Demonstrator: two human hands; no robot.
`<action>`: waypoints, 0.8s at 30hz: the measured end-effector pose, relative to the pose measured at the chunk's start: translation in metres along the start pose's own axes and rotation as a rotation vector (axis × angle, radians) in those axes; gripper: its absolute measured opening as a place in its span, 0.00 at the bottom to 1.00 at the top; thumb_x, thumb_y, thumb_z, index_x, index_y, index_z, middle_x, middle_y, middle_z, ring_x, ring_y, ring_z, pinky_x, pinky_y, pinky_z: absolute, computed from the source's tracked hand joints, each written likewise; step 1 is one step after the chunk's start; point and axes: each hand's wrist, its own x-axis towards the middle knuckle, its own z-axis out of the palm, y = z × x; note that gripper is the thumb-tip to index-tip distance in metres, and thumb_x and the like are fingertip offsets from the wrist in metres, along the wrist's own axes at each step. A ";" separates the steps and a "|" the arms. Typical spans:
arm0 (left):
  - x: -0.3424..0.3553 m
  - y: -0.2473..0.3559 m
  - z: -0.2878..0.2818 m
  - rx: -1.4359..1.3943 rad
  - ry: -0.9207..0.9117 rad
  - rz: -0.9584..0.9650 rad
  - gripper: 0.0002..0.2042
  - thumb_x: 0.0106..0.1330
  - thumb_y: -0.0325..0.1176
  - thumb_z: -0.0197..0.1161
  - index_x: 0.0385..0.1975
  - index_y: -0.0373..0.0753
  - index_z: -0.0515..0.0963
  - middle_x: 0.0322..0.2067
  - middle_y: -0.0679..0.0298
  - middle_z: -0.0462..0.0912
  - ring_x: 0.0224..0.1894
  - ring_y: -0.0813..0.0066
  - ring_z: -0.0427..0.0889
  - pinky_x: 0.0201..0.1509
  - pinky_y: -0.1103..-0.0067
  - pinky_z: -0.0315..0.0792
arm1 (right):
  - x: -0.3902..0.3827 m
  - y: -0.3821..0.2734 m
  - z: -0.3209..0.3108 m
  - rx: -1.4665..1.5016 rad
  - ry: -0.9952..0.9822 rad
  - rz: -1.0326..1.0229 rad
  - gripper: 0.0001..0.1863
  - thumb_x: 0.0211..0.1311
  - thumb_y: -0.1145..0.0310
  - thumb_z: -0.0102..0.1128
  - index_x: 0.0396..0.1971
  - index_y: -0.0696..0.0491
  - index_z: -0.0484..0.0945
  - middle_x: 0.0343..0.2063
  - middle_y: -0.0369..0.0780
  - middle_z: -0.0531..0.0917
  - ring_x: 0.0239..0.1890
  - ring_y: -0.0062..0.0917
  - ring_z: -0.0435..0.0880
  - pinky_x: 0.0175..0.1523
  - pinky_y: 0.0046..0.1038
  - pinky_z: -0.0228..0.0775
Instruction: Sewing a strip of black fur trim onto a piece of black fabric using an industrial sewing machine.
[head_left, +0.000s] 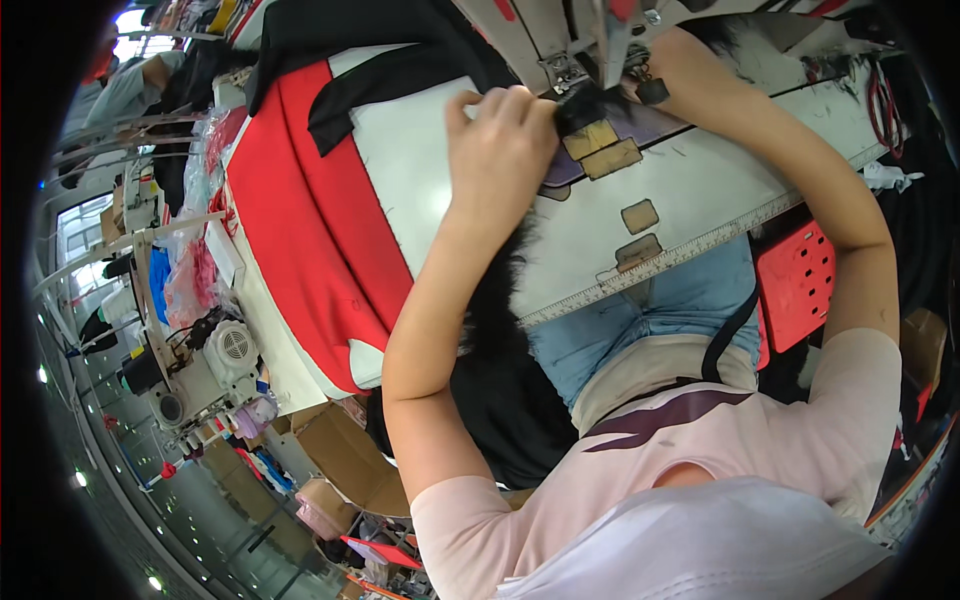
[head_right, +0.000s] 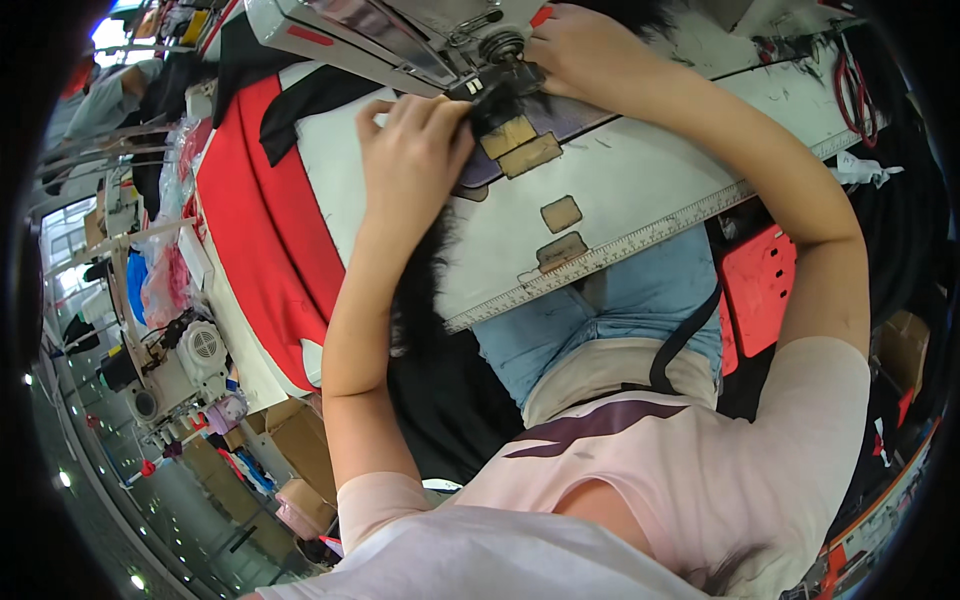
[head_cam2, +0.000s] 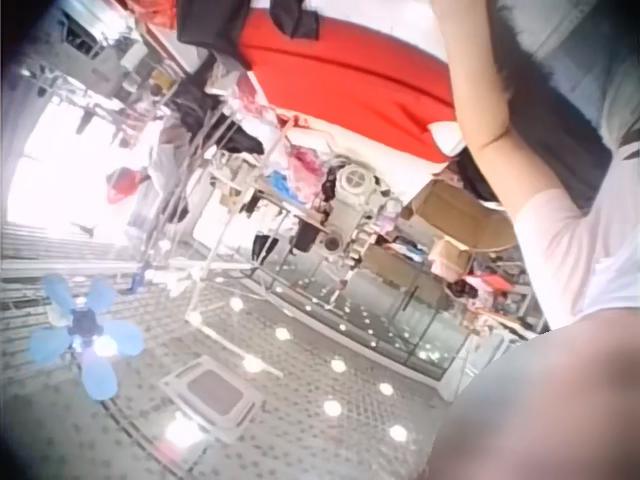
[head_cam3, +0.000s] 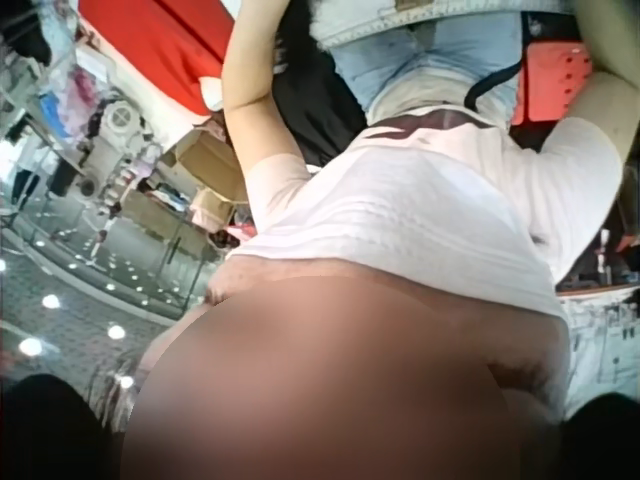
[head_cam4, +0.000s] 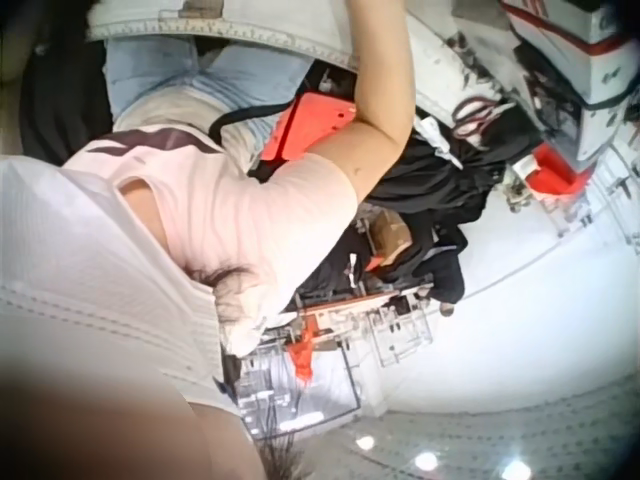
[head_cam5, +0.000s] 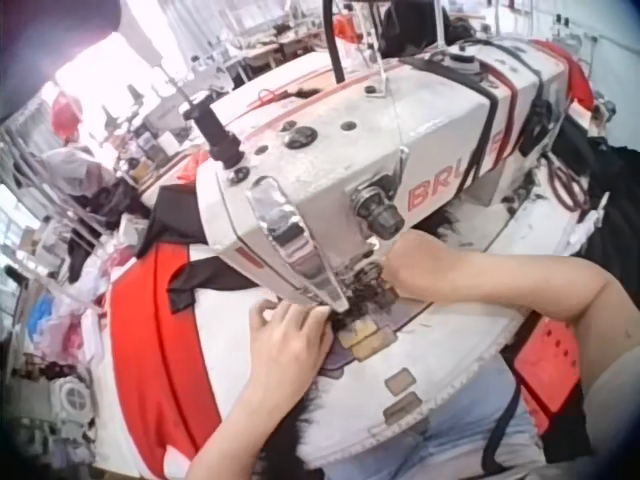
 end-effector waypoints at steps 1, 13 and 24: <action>0.001 0.007 0.001 -0.081 0.000 0.015 0.09 0.53 0.29 0.65 0.35 0.45 0.80 0.31 0.72 0.76 0.39 0.75 0.77 0.55 0.67 0.61 | -0.006 0.004 -0.008 -0.158 0.013 -0.127 0.12 0.44 0.67 0.71 0.20 0.56 0.76 0.25 0.42 0.78 0.36 0.38 0.78 0.41 0.35 0.70; -0.001 0.008 0.001 -0.231 -0.011 -0.122 0.13 0.53 0.25 0.66 0.40 0.42 0.81 0.35 0.69 0.76 0.43 0.70 0.76 0.50 0.69 0.65 | 0.000 -0.032 -0.011 -0.210 0.210 -0.636 0.20 0.52 0.71 0.55 0.48 0.49 0.78 0.48 0.36 0.80 0.47 0.29 0.78 0.54 0.32 0.71; -0.002 0.008 -0.001 -0.402 -0.006 -0.217 0.06 0.59 0.26 0.63 0.36 0.39 0.79 0.33 0.63 0.79 0.41 0.60 0.78 0.48 0.68 0.71 | -0.004 -0.042 -0.011 -0.474 0.114 -0.598 0.25 0.51 0.72 0.57 0.54 0.49 0.77 0.54 0.37 0.76 0.51 0.27 0.78 0.52 0.29 0.72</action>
